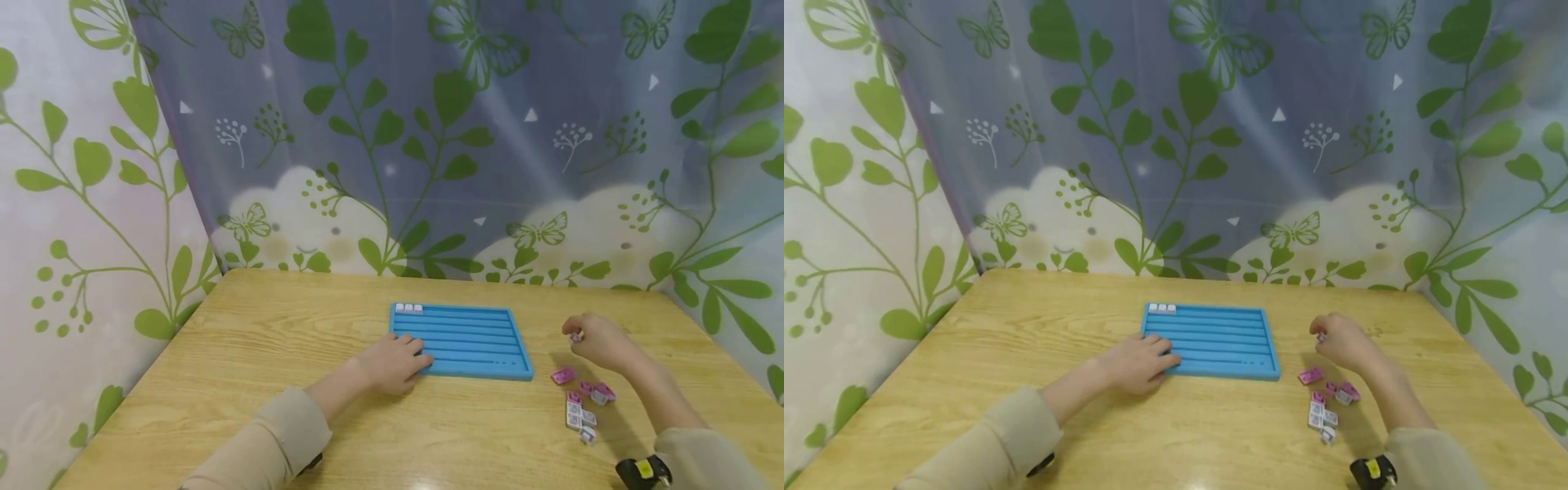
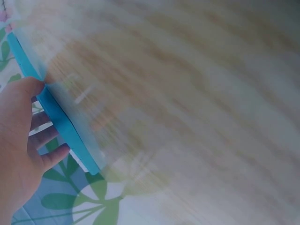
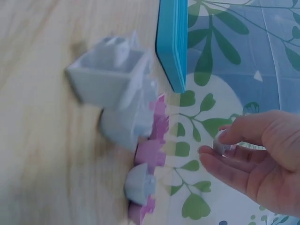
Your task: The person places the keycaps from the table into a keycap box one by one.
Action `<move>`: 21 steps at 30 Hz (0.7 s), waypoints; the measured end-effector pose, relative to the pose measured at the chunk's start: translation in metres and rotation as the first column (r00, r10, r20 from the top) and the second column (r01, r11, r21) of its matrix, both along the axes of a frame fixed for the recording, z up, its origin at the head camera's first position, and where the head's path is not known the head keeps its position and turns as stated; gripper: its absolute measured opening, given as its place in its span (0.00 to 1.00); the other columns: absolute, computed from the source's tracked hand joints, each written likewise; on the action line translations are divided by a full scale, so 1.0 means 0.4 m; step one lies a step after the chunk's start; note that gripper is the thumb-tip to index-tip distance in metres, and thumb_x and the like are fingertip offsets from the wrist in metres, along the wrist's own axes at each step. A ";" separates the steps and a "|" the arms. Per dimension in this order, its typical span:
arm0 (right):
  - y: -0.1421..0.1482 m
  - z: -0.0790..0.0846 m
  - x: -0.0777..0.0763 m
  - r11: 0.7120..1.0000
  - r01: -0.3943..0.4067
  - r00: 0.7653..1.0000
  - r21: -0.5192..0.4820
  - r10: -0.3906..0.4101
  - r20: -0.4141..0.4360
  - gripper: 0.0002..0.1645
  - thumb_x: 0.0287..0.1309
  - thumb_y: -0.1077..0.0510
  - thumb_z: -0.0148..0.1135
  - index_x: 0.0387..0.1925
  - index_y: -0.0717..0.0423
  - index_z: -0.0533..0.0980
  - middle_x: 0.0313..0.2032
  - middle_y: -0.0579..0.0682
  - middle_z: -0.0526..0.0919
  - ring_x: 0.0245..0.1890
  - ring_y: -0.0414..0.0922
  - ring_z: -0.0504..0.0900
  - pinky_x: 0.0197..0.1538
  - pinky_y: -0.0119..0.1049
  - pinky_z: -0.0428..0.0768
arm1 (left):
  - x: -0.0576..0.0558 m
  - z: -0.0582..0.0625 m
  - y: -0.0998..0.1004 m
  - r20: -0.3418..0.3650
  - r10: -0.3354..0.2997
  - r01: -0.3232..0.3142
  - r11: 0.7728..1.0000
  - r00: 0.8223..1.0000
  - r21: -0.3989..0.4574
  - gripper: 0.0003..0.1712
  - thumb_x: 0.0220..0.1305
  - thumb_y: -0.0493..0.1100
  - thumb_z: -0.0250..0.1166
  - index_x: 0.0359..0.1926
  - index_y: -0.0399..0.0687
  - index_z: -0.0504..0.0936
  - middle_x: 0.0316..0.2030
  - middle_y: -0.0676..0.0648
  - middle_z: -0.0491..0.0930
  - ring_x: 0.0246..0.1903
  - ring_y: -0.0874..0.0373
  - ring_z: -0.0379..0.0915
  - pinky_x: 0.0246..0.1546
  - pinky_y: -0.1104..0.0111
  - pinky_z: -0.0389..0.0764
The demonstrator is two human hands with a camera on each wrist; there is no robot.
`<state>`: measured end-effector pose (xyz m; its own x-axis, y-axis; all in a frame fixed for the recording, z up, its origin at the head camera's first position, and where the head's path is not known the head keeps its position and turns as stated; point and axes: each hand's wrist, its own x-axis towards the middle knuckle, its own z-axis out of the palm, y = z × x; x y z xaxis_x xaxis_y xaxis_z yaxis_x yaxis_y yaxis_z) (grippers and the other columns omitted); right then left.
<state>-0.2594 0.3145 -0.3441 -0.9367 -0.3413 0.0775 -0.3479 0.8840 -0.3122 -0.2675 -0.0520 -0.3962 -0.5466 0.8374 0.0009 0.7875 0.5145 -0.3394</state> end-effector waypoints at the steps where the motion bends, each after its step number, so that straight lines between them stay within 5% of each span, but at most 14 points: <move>1: -0.005 0.001 -0.002 1.000 0.002 1.000 0.003 -0.002 -0.004 0.15 0.44 0.71 0.54 0.38 0.71 0.76 0.35 0.62 0.79 0.34 0.56 0.77 0.35 0.48 0.75 | 0.000 -0.001 0.000 -0.002 -0.002 0.002 1.000 1.000 0.001 0.20 0.68 0.52 0.49 0.59 0.58 0.70 0.47 0.51 0.72 0.46 0.57 0.68 0.43 0.64 0.72; 9: -0.044 0.015 -0.024 0.996 0.006 1.000 -0.091 -0.008 -0.021 0.11 0.52 0.68 0.56 0.39 0.69 0.76 0.36 0.62 0.78 0.35 0.56 0.78 0.33 0.46 0.76 | 0.002 0.000 0.000 -0.001 -0.007 0.007 1.000 1.000 0.008 0.20 0.68 0.51 0.50 0.59 0.57 0.71 0.46 0.51 0.72 0.45 0.57 0.68 0.43 0.64 0.72; 21: -0.130 0.067 -0.051 0.933 0.061 0.997 -0.354 -0.075 -0.027 0.23 0.62 0.51 0.57 0.52 0.64 0.72 0.43 0.60 0.78 0.43 0.55 0.76 0.39 0.46 0.75 | 0.001 0.003 0.001 0.017 0.005 -0.005 1.000 1.000 -0.001 0.21 0.69 0.52 0.49 0.60 0.57 0.70 0.49 0.51 0.71 0.48 0.56 0.68 0.45 0.63 0.72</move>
<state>-0.2797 0.2625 -0.3173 -0.9505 -0.2210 0.2183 -0.3091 0.7415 -0.5955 -0.2672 -0.0516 -0.3949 -0.5508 0.8346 -0.0089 0.7906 0.5183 -0.3262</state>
